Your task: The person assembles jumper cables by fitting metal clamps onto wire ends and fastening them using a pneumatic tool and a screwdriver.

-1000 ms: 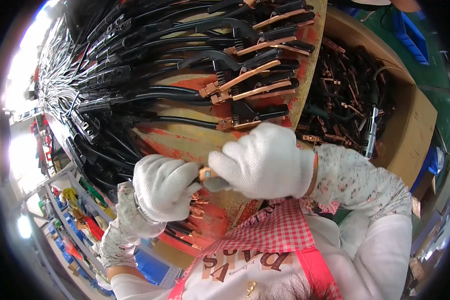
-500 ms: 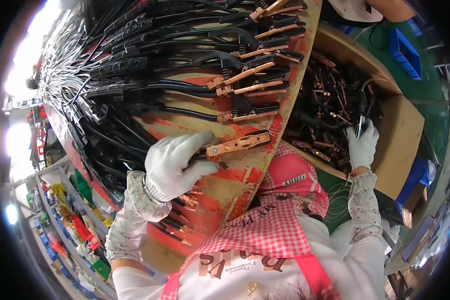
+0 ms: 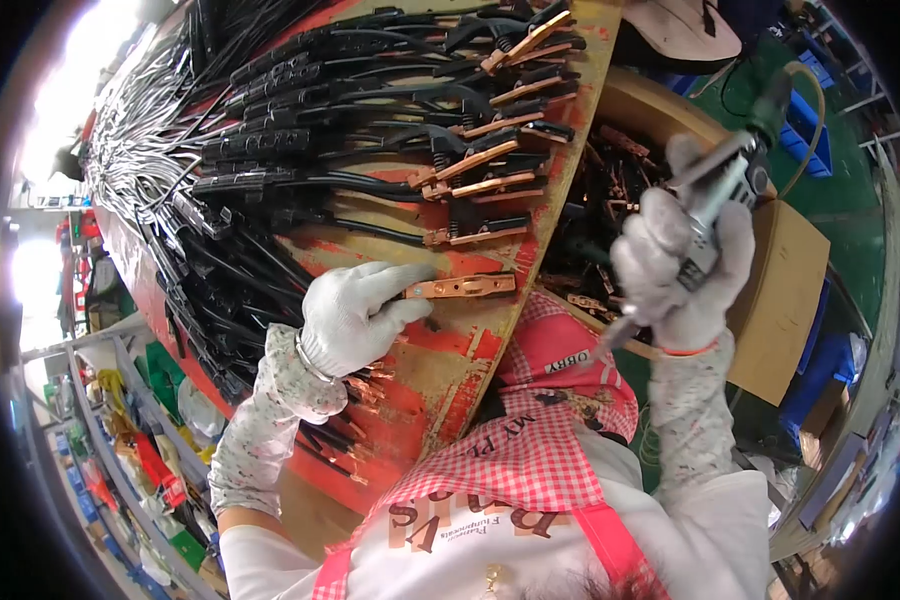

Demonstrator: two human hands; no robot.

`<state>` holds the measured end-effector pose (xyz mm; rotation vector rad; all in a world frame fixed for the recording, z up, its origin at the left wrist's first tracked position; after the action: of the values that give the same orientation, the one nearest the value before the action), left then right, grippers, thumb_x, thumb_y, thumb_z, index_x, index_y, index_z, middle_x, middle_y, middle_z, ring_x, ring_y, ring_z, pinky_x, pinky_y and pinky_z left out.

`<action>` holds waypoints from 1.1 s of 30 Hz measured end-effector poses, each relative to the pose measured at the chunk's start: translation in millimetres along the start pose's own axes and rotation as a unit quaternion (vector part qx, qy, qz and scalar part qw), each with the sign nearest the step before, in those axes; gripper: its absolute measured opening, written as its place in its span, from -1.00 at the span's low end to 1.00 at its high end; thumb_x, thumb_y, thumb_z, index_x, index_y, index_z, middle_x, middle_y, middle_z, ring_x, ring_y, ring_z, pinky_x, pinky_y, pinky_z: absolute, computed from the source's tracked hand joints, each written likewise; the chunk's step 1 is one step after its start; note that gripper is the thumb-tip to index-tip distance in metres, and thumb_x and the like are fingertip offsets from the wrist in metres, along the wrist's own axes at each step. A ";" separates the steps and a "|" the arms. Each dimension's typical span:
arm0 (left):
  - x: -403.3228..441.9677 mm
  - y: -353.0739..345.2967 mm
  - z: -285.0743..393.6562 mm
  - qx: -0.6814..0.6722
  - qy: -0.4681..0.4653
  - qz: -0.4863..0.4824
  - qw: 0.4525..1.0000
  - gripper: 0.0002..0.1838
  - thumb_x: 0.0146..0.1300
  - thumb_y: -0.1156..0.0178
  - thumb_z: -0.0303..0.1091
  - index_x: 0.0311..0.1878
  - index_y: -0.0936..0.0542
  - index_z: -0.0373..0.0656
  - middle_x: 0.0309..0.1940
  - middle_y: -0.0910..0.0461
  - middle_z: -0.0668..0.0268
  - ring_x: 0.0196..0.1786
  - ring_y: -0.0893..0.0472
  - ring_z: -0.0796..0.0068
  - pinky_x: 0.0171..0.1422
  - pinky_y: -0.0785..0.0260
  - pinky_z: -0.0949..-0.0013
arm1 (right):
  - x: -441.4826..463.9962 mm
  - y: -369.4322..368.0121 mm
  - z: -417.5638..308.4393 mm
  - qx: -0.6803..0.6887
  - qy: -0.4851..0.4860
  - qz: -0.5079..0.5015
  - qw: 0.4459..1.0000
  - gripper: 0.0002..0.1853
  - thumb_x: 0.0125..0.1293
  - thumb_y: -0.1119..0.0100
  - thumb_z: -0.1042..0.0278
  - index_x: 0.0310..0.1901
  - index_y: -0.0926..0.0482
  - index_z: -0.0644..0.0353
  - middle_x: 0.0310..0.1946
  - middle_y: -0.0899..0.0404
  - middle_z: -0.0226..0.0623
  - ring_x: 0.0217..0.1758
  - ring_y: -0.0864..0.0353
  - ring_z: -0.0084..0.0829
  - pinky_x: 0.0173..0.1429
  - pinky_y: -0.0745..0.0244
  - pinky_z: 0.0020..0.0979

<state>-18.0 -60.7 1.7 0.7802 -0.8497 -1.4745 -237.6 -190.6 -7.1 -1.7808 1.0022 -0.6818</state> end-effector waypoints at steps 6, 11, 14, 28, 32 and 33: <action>-5.0 -0.8 1.2 0.094 0.006 0.060 0.994 -0.77 0.17 -0.38 -0.14 -0.18 -0.68 -0.01 -0.53 -0.62 0.26 -0.44 -0.67 0.15 -0.40 -0.46 0.14 | 29.1 -74.9 65.1 -0.114 0.000 0.019 0.993 -0.62 0.38 -0.05 0.09 0.03 -0.48 0.22 -0.57 -0.20 -0.50 -0.63 -0.10 -0.58 -0.56 -0.02 -0.45; -3.5 -4.9 0.5 0.119 0.025 0.040 0.992 -0.74 0.20 -0.34 -0.06 -0.36 -0.61 -0.02 -0.59 -0.60 0.26 -0.48 -0.66 0.14 -0.46 -0.43 0.10 | 21.2 -88.7 81.0 -0.236 0.008 -0.023 0.971 -0.65 0.34 -0.05 0.26 0.11 -0.38 0.17 -0.44 -0.38 -0.28 -0.41 -0.40 -0.33 -0.37 -0.30 -0.28; -1.9 -6.5 2.0 0.121 0.017 0.026 0.992 -0.72 0.19 -0.34 -0.04 -0.39 -0.59 -0.03 -0.58 -0.61 0.26 -0.48 -0.66 0.14 -0.47 -0.42 0.09 | 18.2 -85.2 88.4 -0.286 -0.003 -0.014 0.958 -0.69 0.37 -0.17 0.24 0.02 -0.35 0.16 -0.40 -0.42 -0.22 -0.41 -0.41 -0.34 -0.35 -0.32 -0.30; -3.2 -10.2 -2.8 0.099 0.017 0.016 0.995 -0.74 0.17 -0.34 -0.07 -0.38 -0.57 -0.03 -0.60 -0.62 0.26 -0.48 -0.68 0.17 -0.48 -0.44 0.09 | 0.8 -61.4 94.0 -0.194 -0.091 -0.035 0.976 -0.53 0.38 -0.36 0.38 0.23 -0.46 0.36 -0.26 -0.69 -0.18 -0.29 -0.73 -0.45 -0.28 -0.67 -0.49; -4.1 -11.1 -6.0 0.078 0.028 0.037 0.996 -0.75 0.16 -0.34 -0.07 -0.36 -0.58 -0.01 -0.59 -0.63 0.27 -0.49 -0.68 0.18 -0.48 -0.44 0.11 | 6.4 -118.1 88.9 -0.328 0.109 -0.232 0.909 -0.62 0.37 -0.39 0.19 0.01 -0.38 0.10 -0.38 -0.50 -0.28 -0.35 -0.51 -0.37 -0.34 -0.50 -0.28; -3.8 -13.0 -6.4 0.073 0.027 0.026 0.997 -0.76 0.15 -0.33 -0.07 -0.36 -0.58 -0.01 -0.59 -0.63 0.27 -0.49 -0.68 0.18 -0.48 -0.44 0.12 | 5.7 -116.1 89.3 -0.331 0.093 -0.229 0.911 -0.62 0.37 -0.39 0.18 0.01 -0.38 0.10 -0.39 -0.52 -0.28 -0.36 -0.52 -0.36 -0.35 -0.50 -0.29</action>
<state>-18.8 -57.0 -12.8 0.8962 -0.9377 -1.3511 -125.2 -129.3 64.3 -2.6417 1.0208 -0.8755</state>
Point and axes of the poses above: each hand's wrist, its own x-axis towards the middle knuckle, its own y-axis out of the back of the hand, z = x × y, the point moved 9 cm from there along x, towards the middle knuckle
